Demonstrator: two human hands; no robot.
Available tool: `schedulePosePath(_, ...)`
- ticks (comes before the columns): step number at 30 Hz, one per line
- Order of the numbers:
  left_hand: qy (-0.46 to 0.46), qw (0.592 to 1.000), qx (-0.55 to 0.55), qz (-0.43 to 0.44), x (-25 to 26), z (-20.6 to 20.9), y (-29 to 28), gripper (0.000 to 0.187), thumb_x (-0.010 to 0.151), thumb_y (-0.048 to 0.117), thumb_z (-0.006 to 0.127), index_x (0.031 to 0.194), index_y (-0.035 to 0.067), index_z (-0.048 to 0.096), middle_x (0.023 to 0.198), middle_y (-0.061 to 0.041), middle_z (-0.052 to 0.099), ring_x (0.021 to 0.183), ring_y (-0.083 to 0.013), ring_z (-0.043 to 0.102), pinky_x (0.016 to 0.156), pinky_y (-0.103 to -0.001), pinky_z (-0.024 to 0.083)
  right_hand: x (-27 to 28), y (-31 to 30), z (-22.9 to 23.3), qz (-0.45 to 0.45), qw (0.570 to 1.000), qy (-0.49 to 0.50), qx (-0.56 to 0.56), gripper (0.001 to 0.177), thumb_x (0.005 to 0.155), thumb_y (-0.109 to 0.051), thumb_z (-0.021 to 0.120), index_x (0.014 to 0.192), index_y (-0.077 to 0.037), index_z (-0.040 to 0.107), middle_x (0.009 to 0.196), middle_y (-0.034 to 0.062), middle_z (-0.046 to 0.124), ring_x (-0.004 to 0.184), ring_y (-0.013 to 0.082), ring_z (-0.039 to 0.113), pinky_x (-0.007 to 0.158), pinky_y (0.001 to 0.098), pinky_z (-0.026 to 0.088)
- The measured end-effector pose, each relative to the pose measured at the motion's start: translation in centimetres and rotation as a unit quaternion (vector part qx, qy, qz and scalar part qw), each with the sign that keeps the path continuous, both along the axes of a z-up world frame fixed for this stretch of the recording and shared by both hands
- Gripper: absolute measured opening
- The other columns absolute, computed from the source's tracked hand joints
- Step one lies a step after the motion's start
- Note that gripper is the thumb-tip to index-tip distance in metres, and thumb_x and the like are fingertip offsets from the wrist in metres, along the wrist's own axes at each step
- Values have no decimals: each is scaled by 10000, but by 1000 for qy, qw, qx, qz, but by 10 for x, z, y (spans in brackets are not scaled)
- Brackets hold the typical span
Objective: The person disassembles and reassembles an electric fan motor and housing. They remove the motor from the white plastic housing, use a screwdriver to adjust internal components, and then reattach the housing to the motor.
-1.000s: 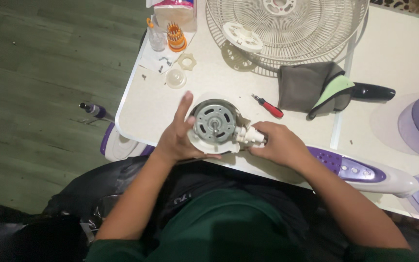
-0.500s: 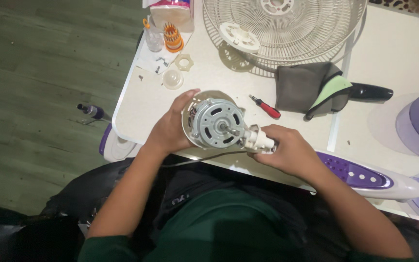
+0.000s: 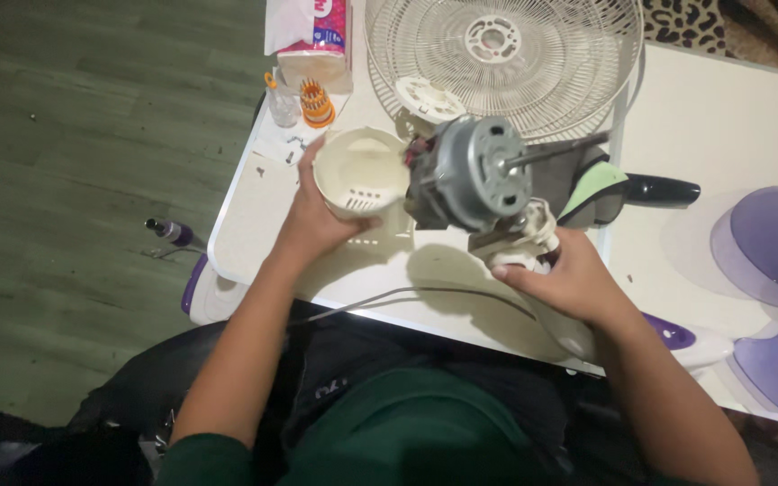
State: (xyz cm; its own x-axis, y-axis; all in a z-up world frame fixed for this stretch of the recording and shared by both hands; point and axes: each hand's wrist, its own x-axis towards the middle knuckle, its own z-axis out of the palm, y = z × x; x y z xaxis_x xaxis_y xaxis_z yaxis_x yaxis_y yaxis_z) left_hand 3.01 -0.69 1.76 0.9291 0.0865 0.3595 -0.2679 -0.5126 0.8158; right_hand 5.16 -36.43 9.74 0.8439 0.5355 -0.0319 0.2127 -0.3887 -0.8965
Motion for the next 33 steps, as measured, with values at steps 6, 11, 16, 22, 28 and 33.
schedulePosePath(6,197,976,-28,86,16,2,15,1192,796,605,789,1581,16,112,1394,-321,550,1310,-370,601,1107,-373,454,7,-13,-12,-20,1000,8,12,431,792,-196,809,1184,-36,725,1083,54,764,996,127,679,896,306,530)
schedulePosePath(11,297,948,-67,91,19,0,17,1135,852,722,621,1550,-44,161,1376,-331,553,1300,-354,599,1076,-374,478,7,-11,-16,-15,1000,16,-9,443,792,-244,805,1185,-54,731,1073,49,774,981,131,691,884,303,535)
schedulePosePath(16,322,938,-17,126,16,10,10,1102,846,734,564,1562,-15,190,1355,-351,586,1284,-391,614,1086,-387,469,7,-5,-19,0,997,16,-72,455,774,-267,817,1173,-67,729,1029,51,778,927,129,687,855,301,526)
schedulePosePath(22,289,939,83,168,3,36,-2,1100,859,714,561,1587,-5,158,1450,-349,486,1340,-454,521,1101,-463,425,7,1,-21,51,995,42,-68,421,778,-275,807,1131,-58,736,957,60,773,869,132,675,819,305,537)
schedulePosePath(28,-98,971,214,-39,-32,64,-31,1180,759,614,834,1588,-10,273,1607,-297,400,1507,-452,404,1251,-476,351,6,2,-25,96,991,38,-87,413,742,-254,815,1089,-41,745,898,62,786,802,137,690,773,311,550)
schedulePosePath(33,-50,975,93,-196,-35,90,-57,1012,718,458,937,1510,75,436,1506,-154,542,1412,-341,548,1185,-412,454,0,4,-22,119,985,51,-110,446,726,-281,820,1088,-33,744,873,105,798,760,186,705,743,335,562)
